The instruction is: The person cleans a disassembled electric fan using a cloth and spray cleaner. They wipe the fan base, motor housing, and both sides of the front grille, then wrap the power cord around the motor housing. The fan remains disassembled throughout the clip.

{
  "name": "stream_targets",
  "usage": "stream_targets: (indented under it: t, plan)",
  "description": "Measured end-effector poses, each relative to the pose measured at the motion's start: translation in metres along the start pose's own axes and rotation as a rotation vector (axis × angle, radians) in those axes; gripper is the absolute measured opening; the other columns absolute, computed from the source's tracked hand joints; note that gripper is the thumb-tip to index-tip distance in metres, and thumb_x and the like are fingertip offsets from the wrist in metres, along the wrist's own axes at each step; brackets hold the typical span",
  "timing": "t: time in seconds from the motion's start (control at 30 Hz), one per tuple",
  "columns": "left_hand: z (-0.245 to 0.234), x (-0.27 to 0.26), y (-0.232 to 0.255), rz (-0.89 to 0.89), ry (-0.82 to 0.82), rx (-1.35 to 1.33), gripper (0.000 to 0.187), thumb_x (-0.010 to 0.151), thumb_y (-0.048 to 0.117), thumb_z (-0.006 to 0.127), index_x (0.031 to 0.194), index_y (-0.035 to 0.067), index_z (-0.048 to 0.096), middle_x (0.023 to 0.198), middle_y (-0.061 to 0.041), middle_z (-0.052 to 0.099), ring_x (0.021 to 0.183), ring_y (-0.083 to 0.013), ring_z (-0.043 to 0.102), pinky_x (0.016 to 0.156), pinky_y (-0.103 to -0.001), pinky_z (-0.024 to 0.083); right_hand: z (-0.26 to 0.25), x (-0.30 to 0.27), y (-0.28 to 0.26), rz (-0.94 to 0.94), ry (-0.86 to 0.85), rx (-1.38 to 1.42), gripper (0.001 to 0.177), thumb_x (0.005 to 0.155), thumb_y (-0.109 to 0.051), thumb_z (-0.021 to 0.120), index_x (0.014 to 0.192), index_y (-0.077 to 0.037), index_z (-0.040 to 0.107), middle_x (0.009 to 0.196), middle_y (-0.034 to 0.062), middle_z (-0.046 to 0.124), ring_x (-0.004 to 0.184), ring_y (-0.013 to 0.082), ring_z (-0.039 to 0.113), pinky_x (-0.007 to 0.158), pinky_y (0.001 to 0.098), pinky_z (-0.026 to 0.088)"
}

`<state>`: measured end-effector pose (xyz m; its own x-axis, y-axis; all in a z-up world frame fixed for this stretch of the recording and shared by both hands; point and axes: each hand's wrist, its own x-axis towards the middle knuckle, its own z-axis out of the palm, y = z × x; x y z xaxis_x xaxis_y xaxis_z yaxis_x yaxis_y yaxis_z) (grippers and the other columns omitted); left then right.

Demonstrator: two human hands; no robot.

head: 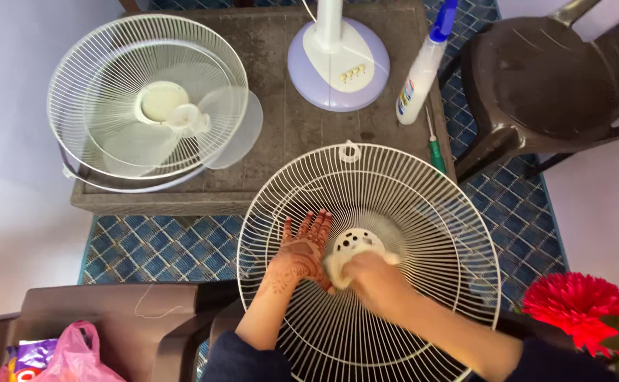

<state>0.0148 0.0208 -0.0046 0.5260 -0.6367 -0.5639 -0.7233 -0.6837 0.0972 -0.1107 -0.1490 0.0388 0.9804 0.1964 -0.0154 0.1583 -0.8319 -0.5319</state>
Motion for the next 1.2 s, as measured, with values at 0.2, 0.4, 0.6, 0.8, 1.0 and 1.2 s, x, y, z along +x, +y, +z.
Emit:
stream_targets:
  t: [0.2,0.4,0.6,0.8,1.0,1.2]
  plan:
    - [-0.01,-0.007,-0.003,0.012,-0.047,-0.122,0.169,0.039,0.09,0.076,0.164,0.015,-0.01,0.173,-0.004,-0.008,0.159,-0.0291,-0.008,0.122,-0.066,-0.004,0.015,0.017,0.017,0.164,0.011,-0.318,0.025,0.085,0.0,0.075,0.109,-0.002,0.071,0.109,0.0191,0.07,0.108,0.0316,0.068,0.096,0.0449,0.057]
    - [-0.018,-0.004,0.005,-0.016,-0.06,-0.042,0.167,0.043,0.091,0.076,0.163,0.013,-0.01,0.173,-0.006,-0.009,0.158,-0.031,-0.009,0.121,-0.069,-0.005,0.023,0.02,0.013,0.233,-0.095,-0.362,0.045,0.074,0.003,0.074,0.119,0.001,0.068,0.112,0.0173,0.068,0.106,0.0281,0.066,0.097,0.0408,0.056]
    - [-0.017,-0.006,0.003,-0.018,-0.091,-0.051,0.17,0.041,0.089,0.078,0.163,0.014,-0.013,0.173,-0.005,-0.012,0.158,-0.031,-0.009,0.119,-0.07,-0.003,0.001,0.001,0.019,0.142,-0.114,-0.087,0.027,0.084,0.007,0.068,0.105,-0.01,0.075,0.105,0.0086,0.07,0.106,0.0229,0.065,0.099,0.0378,0.053]
    - [-0.016,-0.001,0.007,-0.008,-0.069,-0.036,0.169,0.043,0.09,0.078,0.162,0.013,-0.015,0.173,-0.005,-0.014,0.157,-0.0305,-0.011,0.12,-0.069,-0.003,0.007,-0.02,0.022,0.247,-0.017,-0.222,0.031,0.083,0.003,0.068,0.111,-0.008,0.072,0.112,0.0147,0.066,0.105,0.0335,0.061,0.092,0.0473,0.051]
    - [-0.016,-0.01,0.002,0.005,-0.055,-0.052,0.164,0.047,0.09,0.077,0.162,0.014,-0.012,0.173,-0.006,-0.013,0.159,-0.0292,-0.011,0.121,-0.066,-0.003,0.035,0.029,0.004,-0.179,0.075,-0.105,0.038,0.077,0.009,0.067,0.113,0.0,0.068,0.115,0.0147,0.066,0.111,0.031,0.061,0.102,0.0468,0.047]
    - [-0.017,-0.022,0.002,-0.019,-0.041,-0.116,0.164,0.047,0.091,0.075,0.163,0.016,-0.014,0.173,-0.001,-0.011,0.159,-0.0229,-0.007,0.123,-0.063,-0.002,-0.02,0.067,0.074,0.4,0.183,-0.452,0.027,0.108,-0.016,0.048,0.117,-0.002,0.069,0.11,0.0167,0.068,0.101,0.0295,0.066,0.088,0.0435,0.055]
